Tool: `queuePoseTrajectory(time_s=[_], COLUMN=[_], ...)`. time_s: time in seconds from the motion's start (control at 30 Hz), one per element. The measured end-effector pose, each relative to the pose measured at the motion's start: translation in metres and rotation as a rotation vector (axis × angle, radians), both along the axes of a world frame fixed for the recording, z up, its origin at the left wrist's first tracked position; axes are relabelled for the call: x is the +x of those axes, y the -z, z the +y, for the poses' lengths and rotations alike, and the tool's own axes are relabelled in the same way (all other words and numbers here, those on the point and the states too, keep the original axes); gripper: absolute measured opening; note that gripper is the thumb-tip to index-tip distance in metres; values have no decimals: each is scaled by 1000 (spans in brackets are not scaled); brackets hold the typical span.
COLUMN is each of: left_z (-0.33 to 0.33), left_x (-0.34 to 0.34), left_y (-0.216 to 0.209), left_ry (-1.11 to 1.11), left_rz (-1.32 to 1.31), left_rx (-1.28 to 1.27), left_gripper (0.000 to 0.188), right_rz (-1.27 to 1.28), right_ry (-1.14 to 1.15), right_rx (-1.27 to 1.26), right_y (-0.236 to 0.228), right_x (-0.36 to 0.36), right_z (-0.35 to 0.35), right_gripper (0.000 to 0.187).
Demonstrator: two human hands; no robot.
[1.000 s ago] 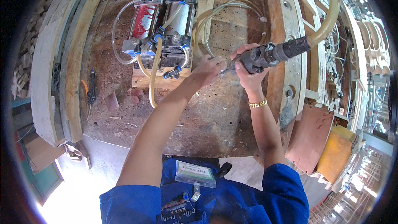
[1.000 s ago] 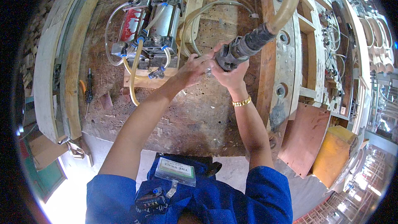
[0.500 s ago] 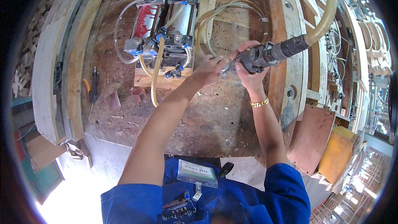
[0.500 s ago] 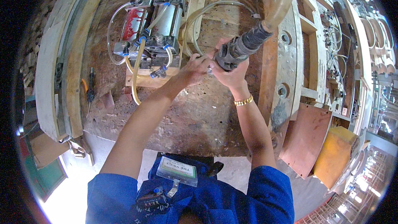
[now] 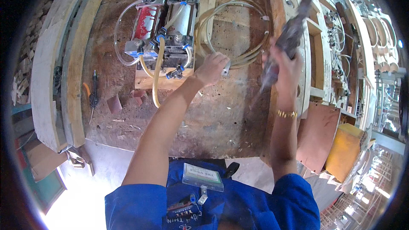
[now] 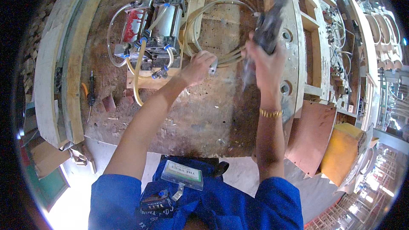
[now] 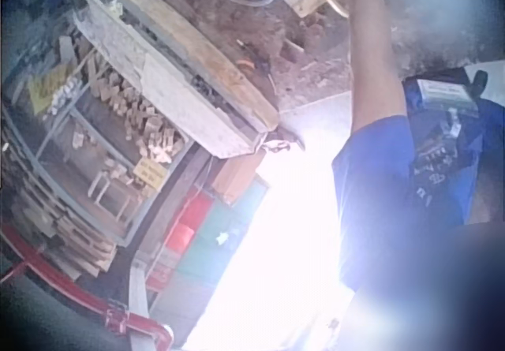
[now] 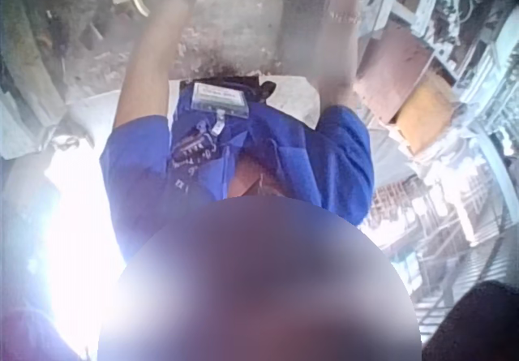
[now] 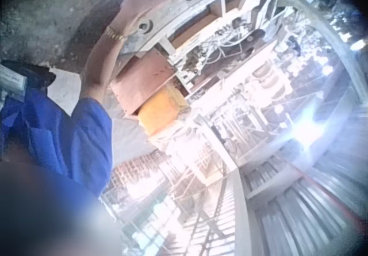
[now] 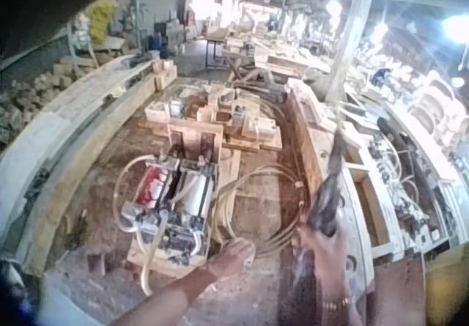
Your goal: The person connects a transparent hose to a pneumatic device and secures it with a handheld tool. They then attach a second hose to a different port on the same device and secure it in the same manner. The person works at a cluttered wooden workbench in a workshop.
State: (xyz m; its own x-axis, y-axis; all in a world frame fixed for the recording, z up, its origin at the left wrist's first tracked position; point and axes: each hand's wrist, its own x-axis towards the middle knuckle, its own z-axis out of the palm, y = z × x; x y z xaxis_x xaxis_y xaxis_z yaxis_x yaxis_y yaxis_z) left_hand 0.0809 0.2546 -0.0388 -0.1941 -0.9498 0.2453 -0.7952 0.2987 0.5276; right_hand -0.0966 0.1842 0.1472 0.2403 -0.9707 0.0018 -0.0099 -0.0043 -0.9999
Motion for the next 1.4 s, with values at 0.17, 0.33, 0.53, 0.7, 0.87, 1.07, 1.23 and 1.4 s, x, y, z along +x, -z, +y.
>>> queuePoseTrajectory(time_s=[0.17,0.33,0.53,0.7,0.87,1.07,1.23,1.4], left_z=[-3,1,-2,-2,-3,14,28,40], left_x=[3,-7,-15,-21,-26,-34,-37,-35], left_y=[-4,6,10,8,4,-11,-18,-22], left_ry=[-5,-64,-122,-92,-195,-192,-244,-276], left_rz=[36,-17,-102,-129,-318,2,55,77], left_rx=[153,19,-10,179,70,77,15,-10], left_gripper=[53,40,38,48,29,26,26,26], right_rz=[548,1039,1260,1325,437,400,972,1071], right_ry=[70,177,201,116,-151,-1286,-2093,-2234], right_rx=[91,-155,-245,-358,-615,-514,-1178,-1419], right_y=[74,132,144,120,21,-34,64,123], right_x=[-35,-48,-46,-18,76,228,271,251], right_z=[58,67,67,67,78,136,234,264], right_gripper=[48,66,72,76,29,14,9,11])
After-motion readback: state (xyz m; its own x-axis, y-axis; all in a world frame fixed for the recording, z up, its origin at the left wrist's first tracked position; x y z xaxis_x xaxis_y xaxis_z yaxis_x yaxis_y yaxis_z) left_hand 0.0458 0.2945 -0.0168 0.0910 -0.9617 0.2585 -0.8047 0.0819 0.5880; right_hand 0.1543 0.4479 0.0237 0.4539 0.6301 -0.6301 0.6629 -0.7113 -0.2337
